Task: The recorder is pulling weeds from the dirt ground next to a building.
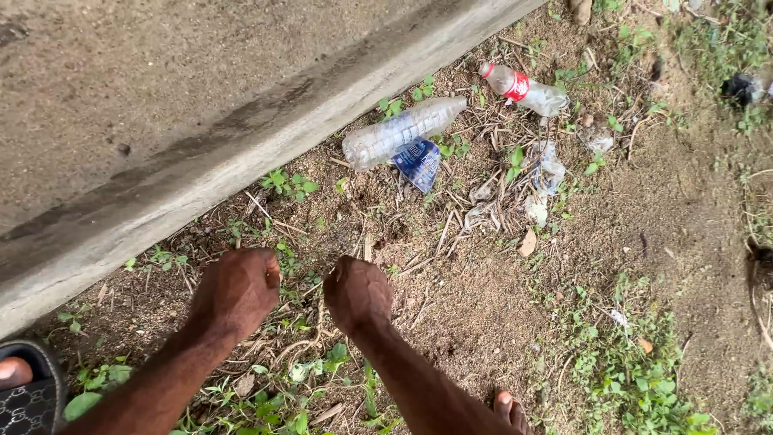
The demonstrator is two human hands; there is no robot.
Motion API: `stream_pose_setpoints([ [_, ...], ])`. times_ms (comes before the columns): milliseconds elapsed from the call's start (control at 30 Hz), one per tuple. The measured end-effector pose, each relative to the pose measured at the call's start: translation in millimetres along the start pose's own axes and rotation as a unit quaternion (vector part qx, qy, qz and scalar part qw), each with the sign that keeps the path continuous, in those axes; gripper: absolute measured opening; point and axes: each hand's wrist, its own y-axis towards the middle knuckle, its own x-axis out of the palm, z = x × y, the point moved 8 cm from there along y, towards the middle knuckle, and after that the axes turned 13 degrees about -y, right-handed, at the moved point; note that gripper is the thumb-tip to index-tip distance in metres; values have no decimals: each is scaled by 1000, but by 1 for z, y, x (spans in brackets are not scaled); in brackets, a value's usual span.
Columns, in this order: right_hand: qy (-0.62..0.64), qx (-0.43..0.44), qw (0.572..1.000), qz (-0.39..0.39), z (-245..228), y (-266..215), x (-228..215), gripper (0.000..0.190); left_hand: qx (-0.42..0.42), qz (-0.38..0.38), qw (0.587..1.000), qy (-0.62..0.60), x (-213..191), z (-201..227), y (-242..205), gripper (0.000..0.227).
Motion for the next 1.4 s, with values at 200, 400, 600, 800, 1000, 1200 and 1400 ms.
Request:
stream_pose_setpoints([
  [200,22,-4,1000,10,5,-10,2,25,-20,-3,1000,4,14,5,2,8],
  [400,14,1,1000,-6,11,-16,-2,23,-16,2,999,40,21,17,1,7],
  [600,-27,-7,1000,4,20,-12,-4,19,-18,-10,999,42,28,20,1,10],
  [800,-19,4,999,-25,26,-14,-5,21,-8,-3,1000,9,33,8,0,8],
  [1000,47,-4,999,-23,14,-19,-8,22,-18,53,998,37,9,2,-8,7],
  [1200,11,0,996,-91,0,-36,16,26,-30,95,994,36,7,-17,0,6],
  [1400,27,-70,992,-105,-17,-38,31,17,-33,60,995,66,14,-7,18,17],
])
